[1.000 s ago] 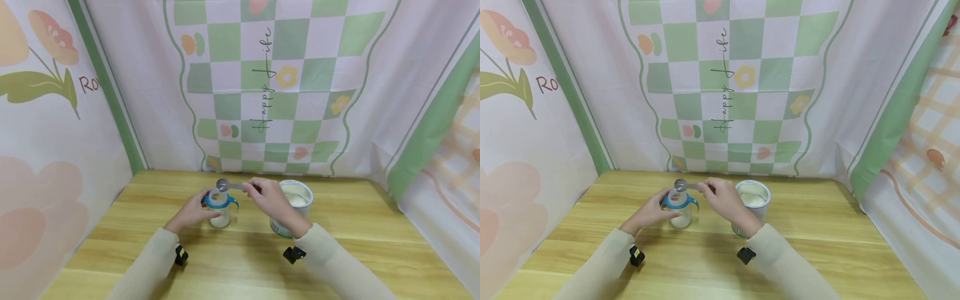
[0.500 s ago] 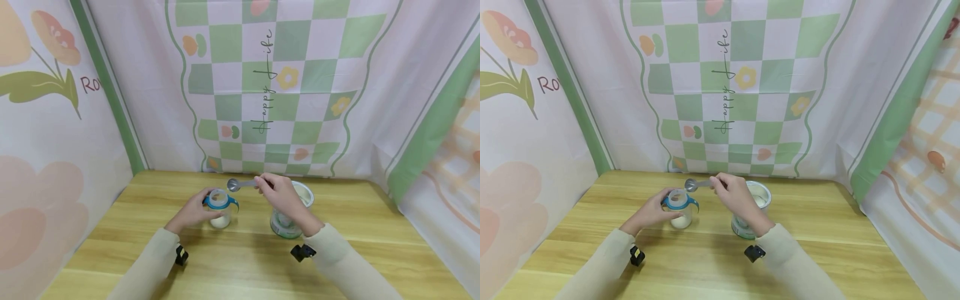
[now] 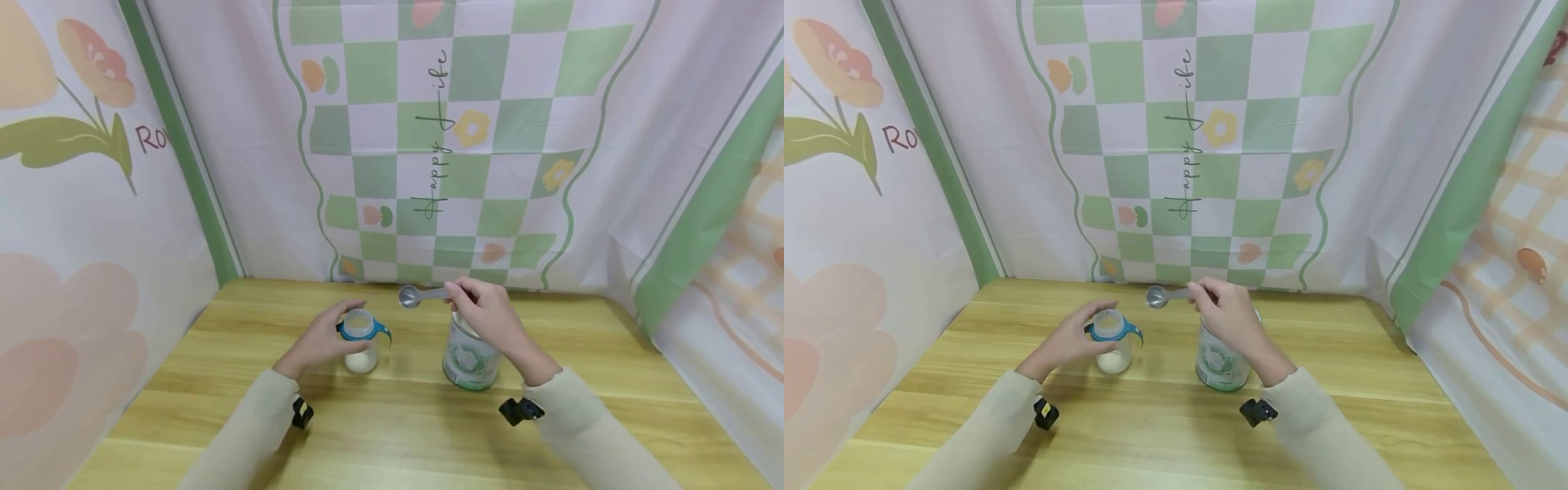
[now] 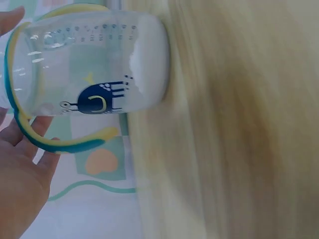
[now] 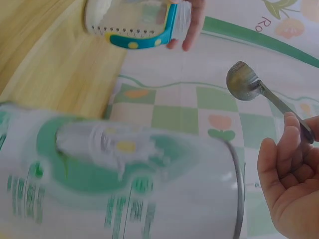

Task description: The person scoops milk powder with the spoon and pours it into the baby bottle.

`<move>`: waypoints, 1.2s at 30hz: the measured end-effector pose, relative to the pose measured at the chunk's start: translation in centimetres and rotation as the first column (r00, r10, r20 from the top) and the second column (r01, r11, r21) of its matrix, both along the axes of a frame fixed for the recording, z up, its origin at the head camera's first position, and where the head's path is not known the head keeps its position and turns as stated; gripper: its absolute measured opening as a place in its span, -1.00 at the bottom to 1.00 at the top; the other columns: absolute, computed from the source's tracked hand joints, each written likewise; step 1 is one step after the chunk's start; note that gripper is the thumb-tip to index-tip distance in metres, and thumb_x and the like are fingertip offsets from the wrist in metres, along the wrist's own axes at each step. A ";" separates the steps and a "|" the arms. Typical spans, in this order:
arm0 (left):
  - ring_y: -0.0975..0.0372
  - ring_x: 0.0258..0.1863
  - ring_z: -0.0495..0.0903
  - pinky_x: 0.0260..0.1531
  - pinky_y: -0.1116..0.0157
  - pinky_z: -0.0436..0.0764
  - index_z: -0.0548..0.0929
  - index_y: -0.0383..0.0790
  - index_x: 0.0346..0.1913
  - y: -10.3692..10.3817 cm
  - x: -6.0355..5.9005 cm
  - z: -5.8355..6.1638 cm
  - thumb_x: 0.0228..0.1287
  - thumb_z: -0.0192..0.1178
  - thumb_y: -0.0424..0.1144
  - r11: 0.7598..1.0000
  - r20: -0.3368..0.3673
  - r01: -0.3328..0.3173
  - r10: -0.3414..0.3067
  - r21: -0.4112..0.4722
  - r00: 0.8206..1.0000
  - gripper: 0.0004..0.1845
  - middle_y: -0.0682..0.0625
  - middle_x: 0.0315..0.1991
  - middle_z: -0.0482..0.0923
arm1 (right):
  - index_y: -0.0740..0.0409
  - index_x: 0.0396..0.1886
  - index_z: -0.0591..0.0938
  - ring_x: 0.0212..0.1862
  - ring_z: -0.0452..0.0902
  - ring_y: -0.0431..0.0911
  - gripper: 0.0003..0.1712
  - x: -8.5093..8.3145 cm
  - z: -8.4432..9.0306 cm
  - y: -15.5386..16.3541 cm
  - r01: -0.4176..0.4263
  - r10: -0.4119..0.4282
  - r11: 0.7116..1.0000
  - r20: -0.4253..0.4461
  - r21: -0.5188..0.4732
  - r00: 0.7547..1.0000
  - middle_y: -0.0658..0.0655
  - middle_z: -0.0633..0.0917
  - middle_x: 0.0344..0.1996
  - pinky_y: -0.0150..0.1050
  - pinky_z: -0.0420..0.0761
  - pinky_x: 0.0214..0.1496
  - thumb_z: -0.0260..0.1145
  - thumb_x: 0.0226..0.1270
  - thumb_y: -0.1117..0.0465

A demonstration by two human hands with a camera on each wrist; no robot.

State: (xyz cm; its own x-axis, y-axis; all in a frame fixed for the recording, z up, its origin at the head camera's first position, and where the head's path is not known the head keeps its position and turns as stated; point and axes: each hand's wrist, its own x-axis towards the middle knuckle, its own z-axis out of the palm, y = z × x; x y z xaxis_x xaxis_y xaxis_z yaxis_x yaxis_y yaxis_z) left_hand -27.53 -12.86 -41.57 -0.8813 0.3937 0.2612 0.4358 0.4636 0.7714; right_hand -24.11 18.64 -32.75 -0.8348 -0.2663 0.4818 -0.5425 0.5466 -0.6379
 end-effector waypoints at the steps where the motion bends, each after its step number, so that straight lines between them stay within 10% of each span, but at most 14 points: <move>1: 0.06 0.32 0.40 0.28 -0.02 0.39 0.40 -0.09 0.45 0.1 0.0 0.1 0.10 0.55 -0.11 1.000 -0.013 0.000 -0.001 -0.006 1.000 -0.15 -0.03 0.35 0.42 | 0.08 -0.30 0.71 -0.39 0.62 -0.03 -0.63 0.0 0.0 0.3 0.002 -0.002 1.000 -0.005 0.005 1.000 0.03 0.72 -0.42 -0.23 0.60 -0.38 0.09 0.62 0.02; 17: 0.10 0.33 0.39 0.32 0.02 0.35 0.49 -0.19 0.37 1.8 -0.4 1.7 0.10 0.55 -0.11 0.998 -0.192 0.051 -0.056 -0.030 0.980 -0.24 0.02 0.31 0.47 | 0.14 -0.35 0.69 -0.45 0.55 -0.10 -0.65 0.5 -0.1 4.5 0.099 -0.093 0.992 -0.077 0.072 0.993 0.10 0.68 -0.48 -0.28 0.54 -0.44 0.13 0.60 0.08; 36: 0.19 0.31 0.40 0.30 0.11 0.38 0.46 -0.05 0.40 5.3 0.1 3.6 0.18 0.49 -0.08 0.989 -0.240 0.131 -0.145 -0.071 0.960 -0.28 0.08 0.31 0.47 | 0.12 -0.35 0.71 -0.59 0.41 -0.18 -0.72 1.4 -0.1 8.3 0.147 -0.131 0.981 -0.126 0.126 0.983 0.01 0.64 -0.54 -0.32 0.42 -0.56 0.20 0.56 0.14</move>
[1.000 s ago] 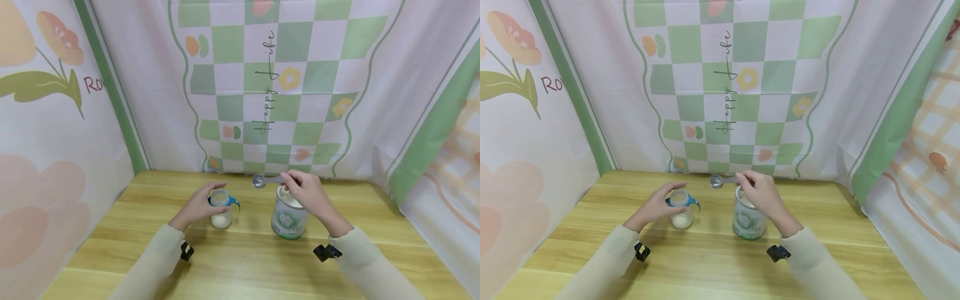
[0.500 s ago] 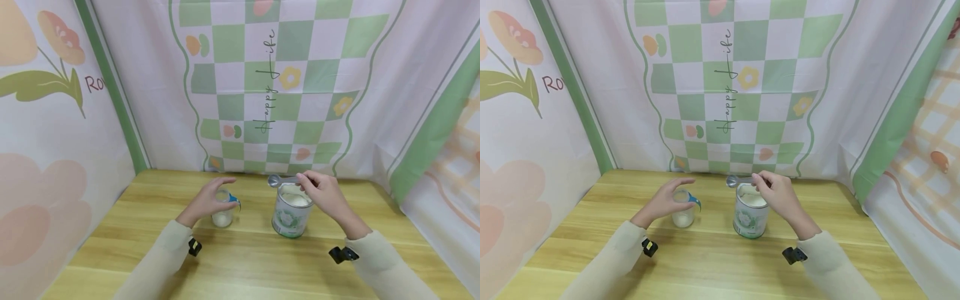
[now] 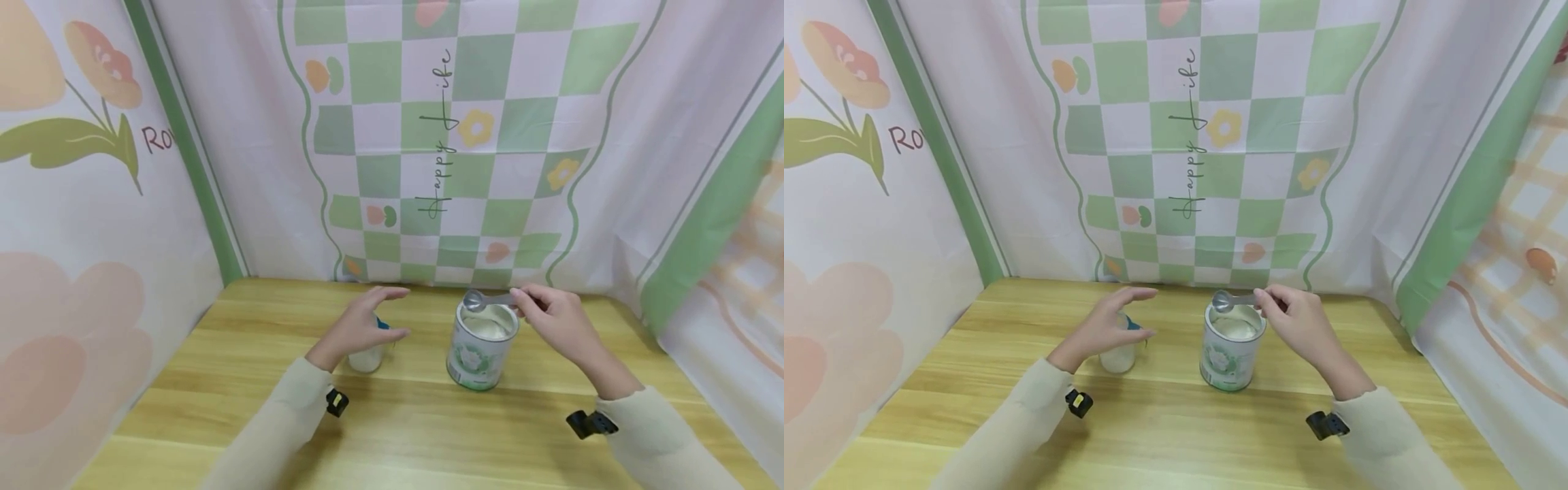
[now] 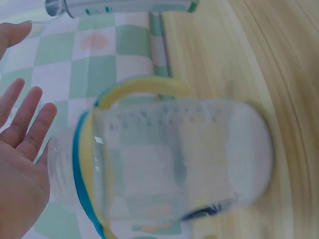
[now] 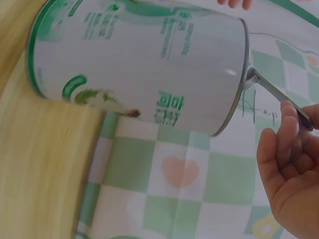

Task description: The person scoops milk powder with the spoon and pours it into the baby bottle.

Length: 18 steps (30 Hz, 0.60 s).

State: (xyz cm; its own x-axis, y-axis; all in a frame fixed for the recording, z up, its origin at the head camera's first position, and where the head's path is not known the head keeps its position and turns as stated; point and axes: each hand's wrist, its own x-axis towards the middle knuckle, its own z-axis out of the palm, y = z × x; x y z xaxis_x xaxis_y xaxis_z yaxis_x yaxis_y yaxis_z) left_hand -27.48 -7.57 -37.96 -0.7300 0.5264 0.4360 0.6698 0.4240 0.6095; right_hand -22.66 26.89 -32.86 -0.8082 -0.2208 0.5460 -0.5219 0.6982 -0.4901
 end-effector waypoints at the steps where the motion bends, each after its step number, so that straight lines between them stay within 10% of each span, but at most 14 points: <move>1: 0.20 0.30 0.40 0.30 0.13 0.38 0.45 -0.04 0.40 0.3 0.1 0.1 0.19 0.49 -0.08 1.000 0.005 0.006 -0.006 0.001 1.000 -0.28 0.09 0.30 0.47 | 0.12 -0.37 0.71 -0.60 0.40 -0.18 -0.71 0.1 -0.1 0.2 0.001 -0.001 1.000 0.008 0.006 1.000 0.00 0.63 -0.56 -0.31 0.41 -0.57 0.19 0.56 0.13; 18: 0.28 0.29 0.41 0.29 0.28 0.37 0.41 -0.08 0.41 5.4 0.6 -0.2 0.16 0.51 -0.09 0.990 0.120 0.111 -0.122 0.091 0.985 -0.23 0.11 0.33 0.44 | 0.08 -0.36 0.71 -0.64 0.33 -0.20 -0.72 -0.2 -1.2 1.3 0.021 -0.025 0.993 0.032 0.112 0.999 -0.10 0.56 -0.61 -0.29 0.38 -0.60 0.24 0.53 0.08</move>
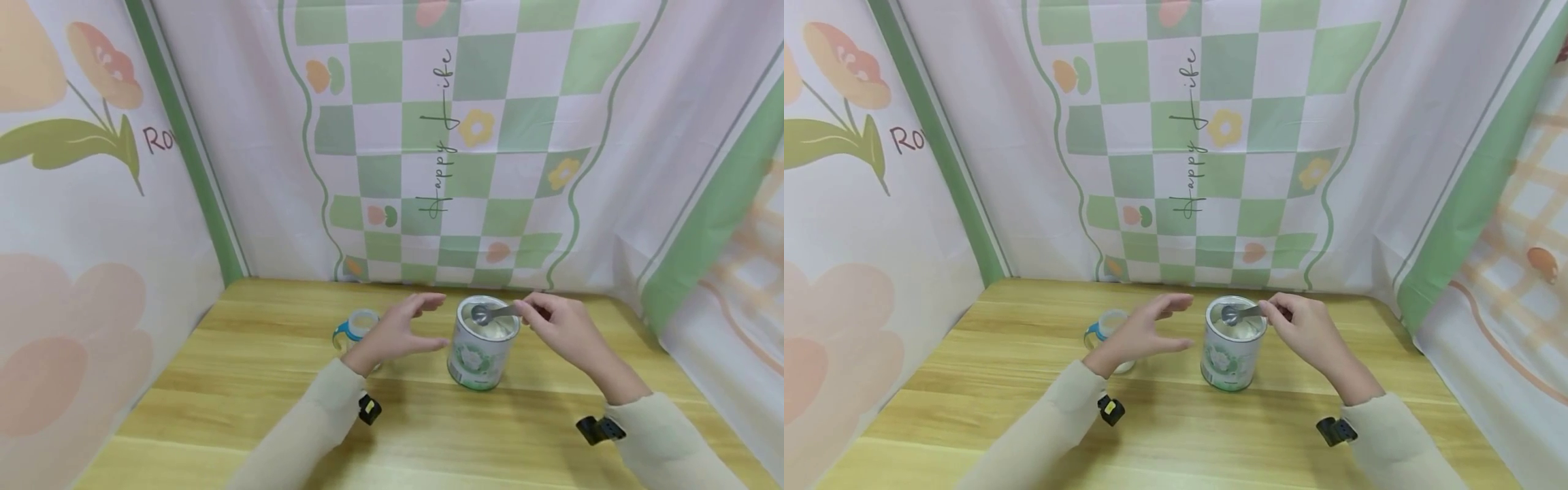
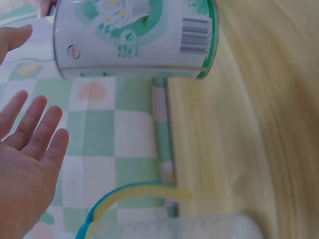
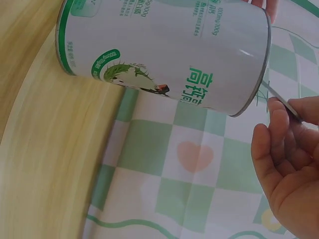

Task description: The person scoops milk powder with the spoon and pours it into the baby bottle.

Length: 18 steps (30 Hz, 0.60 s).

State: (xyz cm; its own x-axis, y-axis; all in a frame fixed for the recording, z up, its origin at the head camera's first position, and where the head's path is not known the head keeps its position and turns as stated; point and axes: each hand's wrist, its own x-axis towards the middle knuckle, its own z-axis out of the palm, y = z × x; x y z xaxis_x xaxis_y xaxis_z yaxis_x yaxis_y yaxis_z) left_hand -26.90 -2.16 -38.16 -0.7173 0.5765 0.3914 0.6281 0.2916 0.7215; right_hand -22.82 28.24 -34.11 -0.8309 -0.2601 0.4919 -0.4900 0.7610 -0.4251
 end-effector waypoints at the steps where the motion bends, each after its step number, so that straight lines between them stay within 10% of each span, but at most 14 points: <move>1: 0.27 0.30 0.40 0.30 0.26 0.37 0.39 -0.09 0.42 0.3 -0.1 -0.1 0.16 0.51 -0.09 1.000 0.010 0.002 -0.002 0.000 1.000 -0.21 0.10 0.34 0.43 | 0.09 -0.36 0.72 -0.64 0.34 -0.21 -0.73 0.0 0.0 0.0 0.000 0.000 1.000 -0.008 0.009 1.000 -0.11 0.56 -0.61 -0.29 0.38 -0.60 0.25 0.52 0.08; 18: 0.10 0.34 0.39 0.27 0.19 0.39 0.19 -0.19 0.53 4.4 -1.1 -2.3 0.14 0.52 -0.06 0.999 0.168 0.010 -0.018 0.049 0.986 -0.02 0.00 0.43 0.28 | 0.14 -0.25 0.80 -0.50 0.48 -0.19 -0.78 -0.6 -0.2 -0.5 0.059 -0.058 0.998 -0.021 0.036 0.998 -0.04 0.71 -0.46 -0.28 0.50 -0.47 0.35 0.44 0.09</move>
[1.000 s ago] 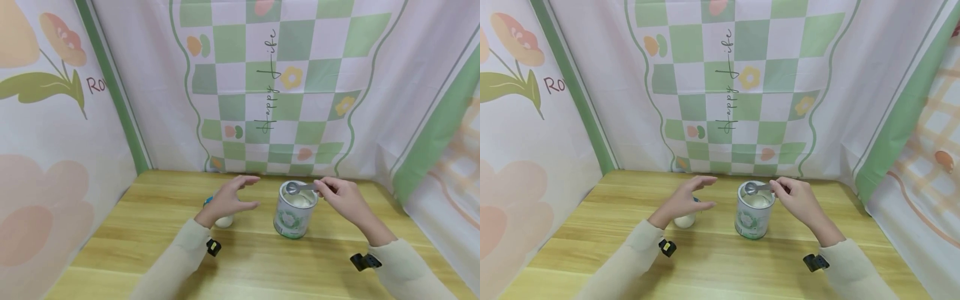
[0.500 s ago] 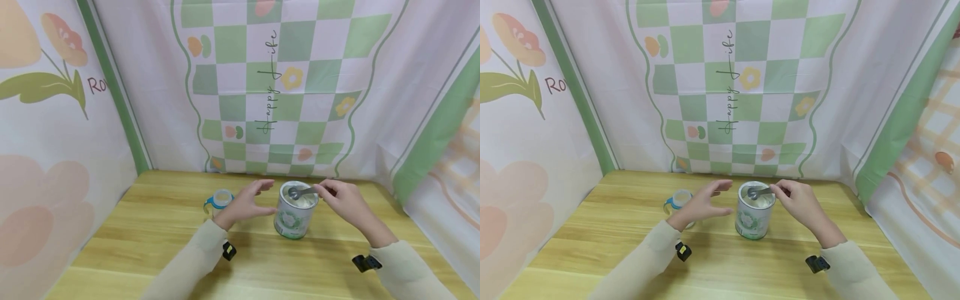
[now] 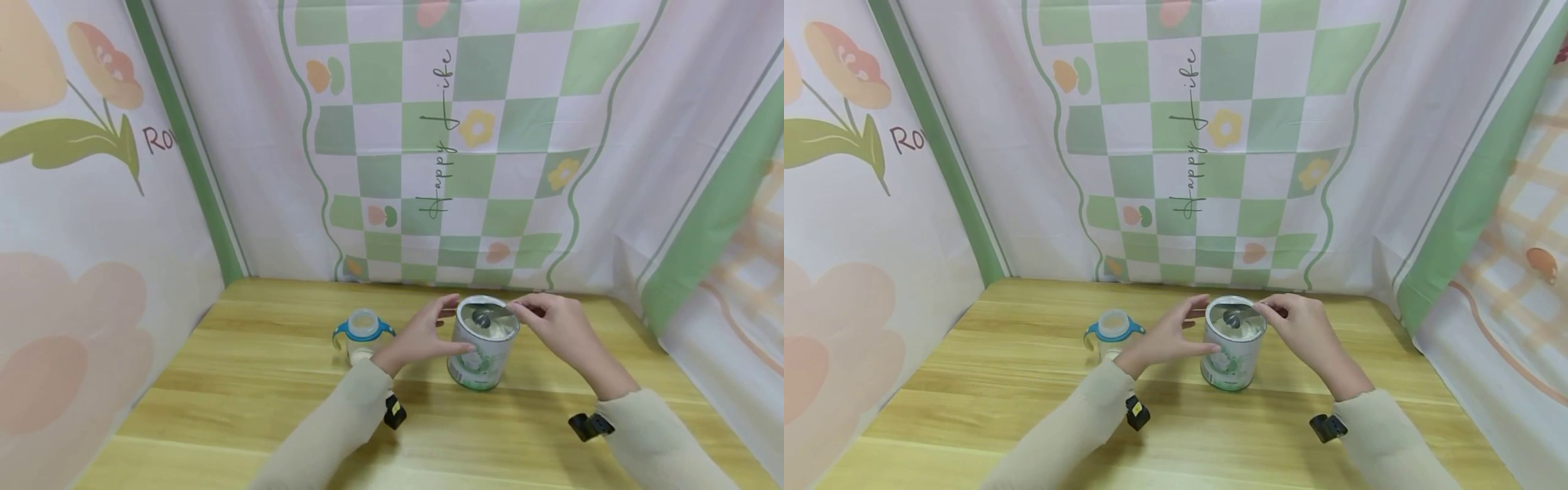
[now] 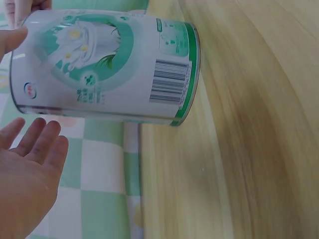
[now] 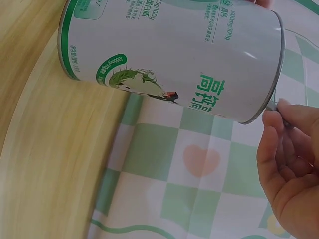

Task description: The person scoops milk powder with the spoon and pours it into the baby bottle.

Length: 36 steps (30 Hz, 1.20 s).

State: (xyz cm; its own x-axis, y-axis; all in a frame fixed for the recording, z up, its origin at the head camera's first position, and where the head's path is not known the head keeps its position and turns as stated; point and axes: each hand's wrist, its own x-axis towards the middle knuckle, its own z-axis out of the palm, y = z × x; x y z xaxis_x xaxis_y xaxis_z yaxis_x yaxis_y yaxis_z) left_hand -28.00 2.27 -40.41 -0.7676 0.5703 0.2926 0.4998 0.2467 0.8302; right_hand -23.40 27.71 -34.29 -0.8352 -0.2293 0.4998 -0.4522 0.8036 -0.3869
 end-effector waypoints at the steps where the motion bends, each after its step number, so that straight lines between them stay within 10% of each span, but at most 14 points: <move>1: 0.12 0.34 0.39 0.27 0.17 0.39 0.18 -0.19 0.54 0.2 0.0 0.0 0.14 0.52 -0.05 1.000 0.011 -0.003 0.003 -0.001 1.000 0.00 0.01 0.44 0.27 | 0.14 -0.26 0.80 -0.50 0.49 -0.19 -0.78 0.0 0.0 -0.1 0.006 -0.006 1.000 0.003 0.001 1.000 -0.04 0.72 -0.45 -0.27 0.50 -0.47 0.36 0.43 0.09; 19: 0.25 0.36 0.30 0.30 0.07 0.33 0.01 0.00 0.61 2.9 0.5 -0.2 -0.01 0.59 0.04 0.993 0.215 -0.092 0.075 0.069 0.974 0.21 0.17 0.44 0.23 | 0.14 -0.34 0.80 -0.49 0.51 -0.22 -0.86 -0.7 0.4 -1.4 -0.025 0.025 0.994 -0.002 0.109 1.000 -0.03 0.72 -0.48 -0.24 0.52 -0.47 0.43 0.35 0.18; 36: 0.32 0.11 0.51 0.05 0.25 0.53 0.24 0.25 0.41 3.7 -0.1 -1.8 0.09 0.56 -0.08 0.976 0.300 -0.011 -0.055 0.216 0.952 -0.11 0.16 0.24 0.42 | 0.19 -0.38 0.73 -0.57 0.42 -0.25 -0.87 -1.3 0.8 -2.6 -0.082 0.066 0.974 0.081 0.211 0.995 -0.08 0.60 -0.58 -0.28 0.47 -0.53 0.40 0.36 0.24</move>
State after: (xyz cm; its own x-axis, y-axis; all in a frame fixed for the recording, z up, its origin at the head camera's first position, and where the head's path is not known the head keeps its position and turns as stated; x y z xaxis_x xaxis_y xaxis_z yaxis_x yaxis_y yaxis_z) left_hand -28.13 5.98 -42.17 -0.8266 0.5380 0.1653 0.2206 0.0396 0.9746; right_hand -24.65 25.15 -33.46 -0.8443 -0.3868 0.3709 -0.4904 0.8368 -0.2435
